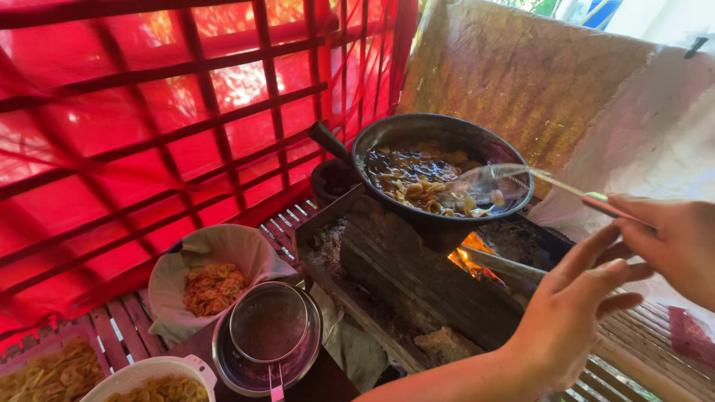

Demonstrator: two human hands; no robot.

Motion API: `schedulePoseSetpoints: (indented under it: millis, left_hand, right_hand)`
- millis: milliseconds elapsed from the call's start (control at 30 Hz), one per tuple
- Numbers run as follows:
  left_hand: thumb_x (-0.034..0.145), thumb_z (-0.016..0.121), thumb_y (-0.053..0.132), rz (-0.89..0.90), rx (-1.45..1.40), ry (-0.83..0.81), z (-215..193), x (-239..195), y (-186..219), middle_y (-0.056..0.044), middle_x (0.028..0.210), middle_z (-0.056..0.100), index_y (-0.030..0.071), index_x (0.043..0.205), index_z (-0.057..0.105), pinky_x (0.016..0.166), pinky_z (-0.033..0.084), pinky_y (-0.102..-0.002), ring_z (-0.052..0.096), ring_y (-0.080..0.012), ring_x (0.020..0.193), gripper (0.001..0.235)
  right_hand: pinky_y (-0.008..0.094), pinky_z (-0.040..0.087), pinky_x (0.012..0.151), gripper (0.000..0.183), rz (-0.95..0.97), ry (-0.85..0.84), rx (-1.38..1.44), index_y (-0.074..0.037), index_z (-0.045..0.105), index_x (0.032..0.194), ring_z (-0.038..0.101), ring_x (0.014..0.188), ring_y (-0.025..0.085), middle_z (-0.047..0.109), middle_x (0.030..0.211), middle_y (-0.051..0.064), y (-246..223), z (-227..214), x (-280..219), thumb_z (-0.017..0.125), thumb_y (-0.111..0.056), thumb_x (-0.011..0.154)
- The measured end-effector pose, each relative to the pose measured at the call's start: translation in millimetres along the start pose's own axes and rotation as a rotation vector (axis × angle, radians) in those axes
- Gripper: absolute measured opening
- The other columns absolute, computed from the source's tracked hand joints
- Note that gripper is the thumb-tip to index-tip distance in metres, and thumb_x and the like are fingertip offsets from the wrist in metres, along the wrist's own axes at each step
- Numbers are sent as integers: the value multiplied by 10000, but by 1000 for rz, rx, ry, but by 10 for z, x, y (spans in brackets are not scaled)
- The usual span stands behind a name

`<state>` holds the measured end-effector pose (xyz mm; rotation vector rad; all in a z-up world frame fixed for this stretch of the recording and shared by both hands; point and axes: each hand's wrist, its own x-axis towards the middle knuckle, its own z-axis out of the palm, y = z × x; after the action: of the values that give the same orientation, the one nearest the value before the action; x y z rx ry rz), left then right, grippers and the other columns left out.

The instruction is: The person stirs food frying in a wok over a wood fire using a spider strainer. They then use a second strainer to scoop the fried food from the oil and transfer it into a white colander.

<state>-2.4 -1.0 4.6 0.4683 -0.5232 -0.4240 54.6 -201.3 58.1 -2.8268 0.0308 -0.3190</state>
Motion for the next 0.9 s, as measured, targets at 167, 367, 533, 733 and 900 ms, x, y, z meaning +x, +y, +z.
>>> schedulePoseSetpoints:
  millis: [167,367,533,733,900]
  left_hand:
    - [1034,502,197,-53,-46,168,-258,116,-56,-17,1362,594,89,1579,448,962,445,-285,579,-115,1215,558]
    - [1020,508,191,-7,-62,279,-660,202,-286,15,1277,637,114,1531,497,950,472,-265,602,-83,1132,517]
    - [1011,542,204,-14,-74,362,-1080,199,-531,3,1236,619,136,1513,524,880,459,-252,596,-82,1048,507]
    - [953,581,280,-55,12,463,-1511,262,-503,17,1349,628,152,1493,518,909,421,-276,585,-86,1157,559]
    - [943,606,340,-16,65,453,-1529,482,-329,16,1423,594,161,1526,447,991,412,-324,563,-106,1248,630]
  right_hand:
    - [406,611,753,454,91,-63,-378,-285,651,1414,777,805,319,787,918,180,-548,53,42,625,-315,962]
    - [488,586,734,400,-98,188,-277,-247,684,1340,736,816,383,730,917,195,-617,586,14,619,-289,948]
    - [511,584,700,429,-76,261,-275,-233,615,1417,726,808,394,684,944,185,-738,1055,-95,570,-269,992]
    - [531,570,693,484,-90,287,-147,-164,562,1450,703,806,458,661,959,238,-801,1547,59,572,-226,970]
    - [520,557,691,482,-182,343,-35,-136,596,1429,699,810,455,659,935,263,-839,1540,290,596,-188,951]
